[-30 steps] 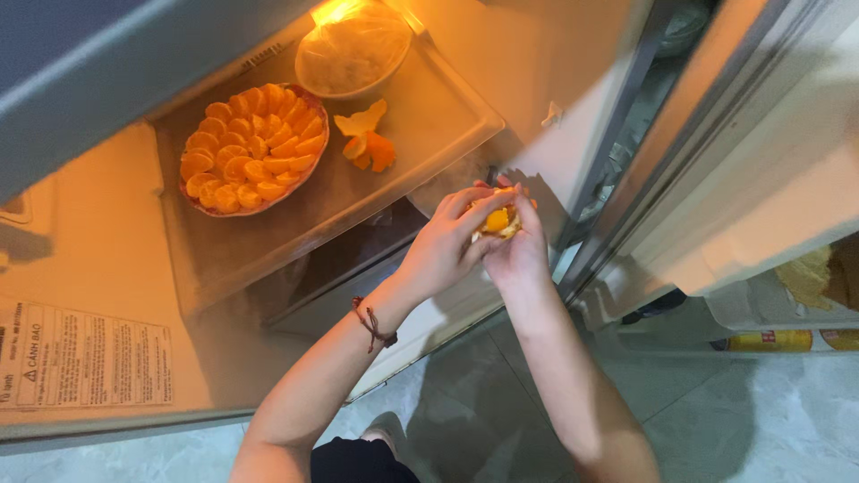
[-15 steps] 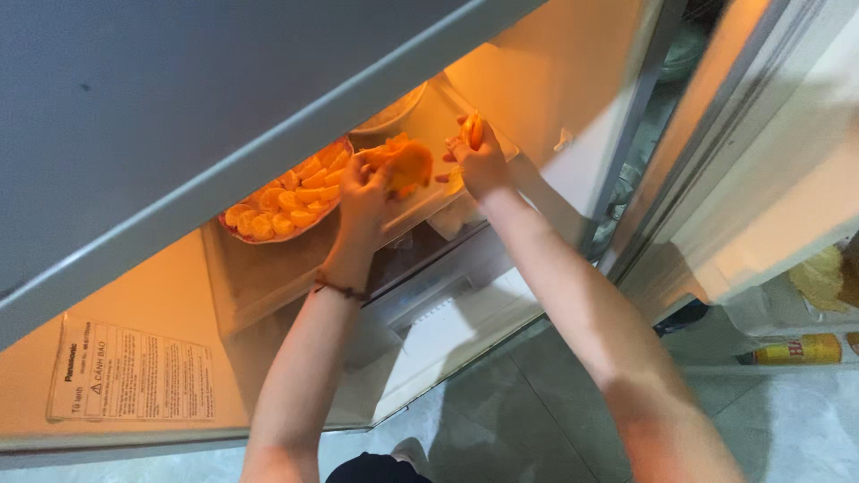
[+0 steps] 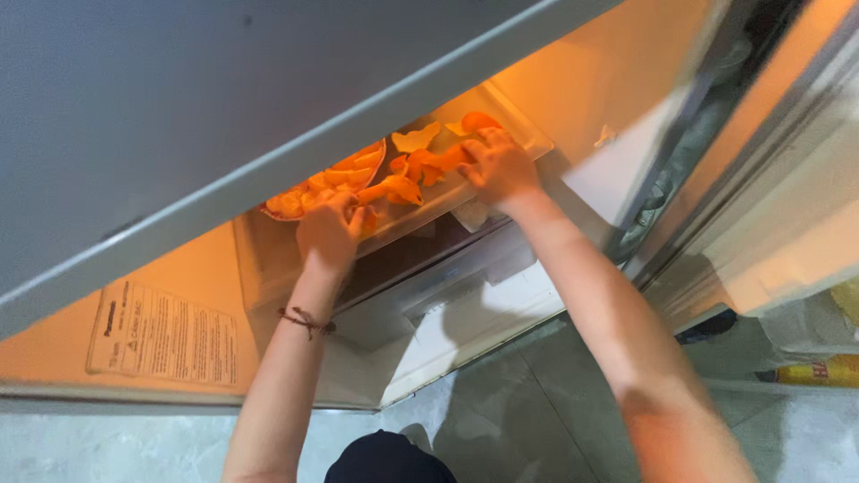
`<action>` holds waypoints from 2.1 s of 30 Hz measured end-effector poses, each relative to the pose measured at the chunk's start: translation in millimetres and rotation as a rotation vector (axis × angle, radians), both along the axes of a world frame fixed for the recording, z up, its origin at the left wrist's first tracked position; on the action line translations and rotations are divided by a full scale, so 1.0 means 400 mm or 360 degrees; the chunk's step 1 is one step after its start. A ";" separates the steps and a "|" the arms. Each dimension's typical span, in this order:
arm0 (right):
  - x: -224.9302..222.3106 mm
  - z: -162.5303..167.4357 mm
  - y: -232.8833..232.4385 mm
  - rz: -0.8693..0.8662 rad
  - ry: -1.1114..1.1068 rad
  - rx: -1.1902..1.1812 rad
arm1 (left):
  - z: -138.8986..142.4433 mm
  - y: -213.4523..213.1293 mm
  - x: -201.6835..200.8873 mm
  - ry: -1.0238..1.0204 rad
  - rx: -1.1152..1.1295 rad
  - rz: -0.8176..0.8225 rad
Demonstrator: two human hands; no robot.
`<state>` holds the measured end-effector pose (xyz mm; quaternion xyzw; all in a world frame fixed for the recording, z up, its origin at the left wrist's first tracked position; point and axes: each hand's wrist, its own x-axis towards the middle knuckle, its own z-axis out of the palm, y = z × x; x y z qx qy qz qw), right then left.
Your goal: The person peels mandarins by hand at a kitchen counter, separates the segments, and arranges them in a ring on a decorative plate. They then carry the plate to the refrigerator, place it on a shelf, and store the remaining whole mandarins and a watermelon in the fridge.
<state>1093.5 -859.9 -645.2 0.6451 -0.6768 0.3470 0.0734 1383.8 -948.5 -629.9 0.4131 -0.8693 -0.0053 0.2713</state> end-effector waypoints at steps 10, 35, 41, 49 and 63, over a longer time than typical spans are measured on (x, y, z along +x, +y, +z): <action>-0.026 -0.045 0.039 0.0049 0.0252 -0.0233 | 0.032 0.004 0.201 -0.0603 -0.0429 0.0491; -0.035 -0.188 0.322 0.0094 0.0474 -0.0118 | -0.277 0.291 -0.084 0.0094 -0.0587 -0.0752; -0.052 -0.294 0.406 0.0073 0.0268 -0.0008 | -0.584 0.295 -0.181 -0.0262 0.1976 -0.0071; -0.055 -0.350 0.447 0.0074 0.0017 0.0008 | -0.557 0.210 -0.211 0.1193 0.2624 0.0380; -0.052 -0.370 0.562 0.0099 -0.0323 0.0191 | -0.628 0.312 -0.237 0.3141 0.2249 0.0545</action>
